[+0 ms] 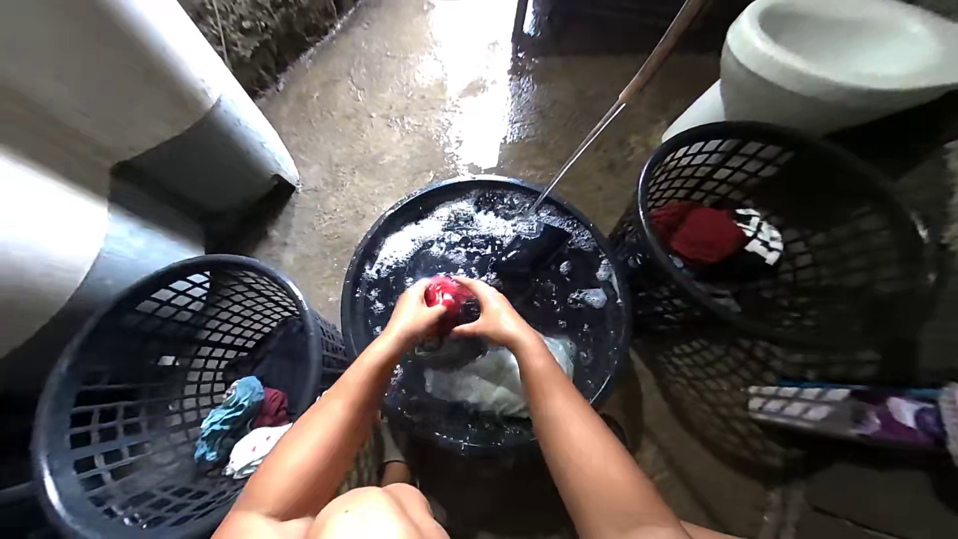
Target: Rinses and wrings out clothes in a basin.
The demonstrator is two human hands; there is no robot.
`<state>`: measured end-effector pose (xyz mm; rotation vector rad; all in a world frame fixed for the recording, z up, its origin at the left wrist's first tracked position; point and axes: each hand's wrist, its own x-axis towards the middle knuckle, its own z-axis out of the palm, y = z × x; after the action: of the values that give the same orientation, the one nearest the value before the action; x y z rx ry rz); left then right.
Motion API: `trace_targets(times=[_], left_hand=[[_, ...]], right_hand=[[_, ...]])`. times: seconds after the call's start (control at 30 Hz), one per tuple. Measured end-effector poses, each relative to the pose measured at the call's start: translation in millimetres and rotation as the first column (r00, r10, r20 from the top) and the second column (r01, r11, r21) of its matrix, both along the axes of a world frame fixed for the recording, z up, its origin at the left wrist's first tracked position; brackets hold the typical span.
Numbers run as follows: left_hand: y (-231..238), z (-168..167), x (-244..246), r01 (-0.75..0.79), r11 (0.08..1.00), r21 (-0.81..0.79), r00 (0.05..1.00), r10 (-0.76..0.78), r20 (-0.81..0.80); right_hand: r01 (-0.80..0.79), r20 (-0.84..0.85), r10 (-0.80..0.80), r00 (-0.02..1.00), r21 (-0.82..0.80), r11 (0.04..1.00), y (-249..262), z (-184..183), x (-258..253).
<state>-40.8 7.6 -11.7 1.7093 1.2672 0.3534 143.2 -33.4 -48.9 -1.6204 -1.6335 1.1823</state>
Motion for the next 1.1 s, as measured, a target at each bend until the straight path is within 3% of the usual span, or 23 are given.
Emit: trace_targets(times=[0.07,0.17,0.23,0.27,0.3,0.37,0.43,0.47,0.53,0.6,0.67,0.73,0.77,0.83,0.9,0.97,1.03,1.1], left_hand=[[-14,47,-2,0.019,0.999,0.036,0.906,-0.032,0.422],[-26,95,-9,0.025,0.997,-0.077,0.495,0.055,0.867],[-26,95,-14,-0.066,0.969,-0.236,0.207,0.245,0.947],[-25,89,-13,-0.181,0.908,-0.377,0.117,0.401,0.909],[-24,82,-10,-0.303,0.813,-0.498,0.100,0.546,0.831],[-24,55,0,-0.403,0.679,-0.614,0.295,0.731,0.616],[-33,38,14,-0.261,0.626,-0.735,0.481,0.745,0.463],[-36,38,19,-0.147,0.618,-0.772,0.498,0.721,0.482],[-27,45,18,-0.043,0.679,-0.733,0.433,0.674,0.599],[-4,56,10,-0.068,0.776,-0.627,0.328,0.611,0.721],[11,71,11,-0.203,0.841,-0.502,0.276,0.541,0.794],[12,81,15,-0.329,0.892,-0.310,0.352,0.420,0.836],[8,84,17,-0.353,0.918,-0.178,0.423,0.327,0.845],[-3,86,18,-0.299,0.940,0.164,0.588,0.046,0.808],[-11,85,18,-0.150,0.863,0.483,0.717,-0.241,0.654],[-14,81,17,-0.033,0.828,0.560,0.711,-0.375,0.595],[-13,73,13,-0.050,0.917,0.397,0.635,-0.278,0.721],[-10,68,8,-0.135,0.984,0.113,0.594,-0.011,0.805]], right_hand=[[0.020,-0.050,-0.019,0.999,0.025,0.999,0,-19,-8],[0.238,-0.302,-0.186,0.935,0.148,0.960,-6,-12,-24],[0.476,-0.551,-0.273,0.789,0.266,0.838,-5,13,-33],[0.551,-0.656,-0.270,0.705,0.267,0.791,-2,29,-34],[0.594,-0.734,-0.244,0.634,0.260,0.762,-1,46,-35],[0.606,-0.782,-0.114,0.613,0.372,0.703,-3,72,-37],[0.584,-0.774,-0.026,0.633,0.455,0.672,-8,92,-48],[0.580,-0.781,0.015,0.624,0.477,0.661,-9,98,-52],[0.587,-0.841,0.089,0.534,0.444,0.677,-11,95,-52],[0.544,-0.888,0.070,0.454,0.338,0.768,-15,79,-39],[0.411,-0.873,0.003,0.487,0.233,0.881,-19,50,-12],[0.184,-0.834,-0.049,0.549,0.064,0.981,-21,25,14],[0.058,-0.852,-0.048,0.521,-0.021,0.998,-22,16,20],[-0.098,-0.962,-0.021,0.273,-0.050,0.994,-25,5,15],[-0.023,-0.990,-0.074,0.122,-0.077,0.997,-21,16,0],[0.118,-0.984,-0.165,0.064,-0.156,0.981,-15,35,-9],[0.295,-0.959,-0.267,0.100,-0.227,0.928,-13,55,-11],[0.411,-0.941,-0.251,0.227,-0.141,0.900,-15,70,-10]])
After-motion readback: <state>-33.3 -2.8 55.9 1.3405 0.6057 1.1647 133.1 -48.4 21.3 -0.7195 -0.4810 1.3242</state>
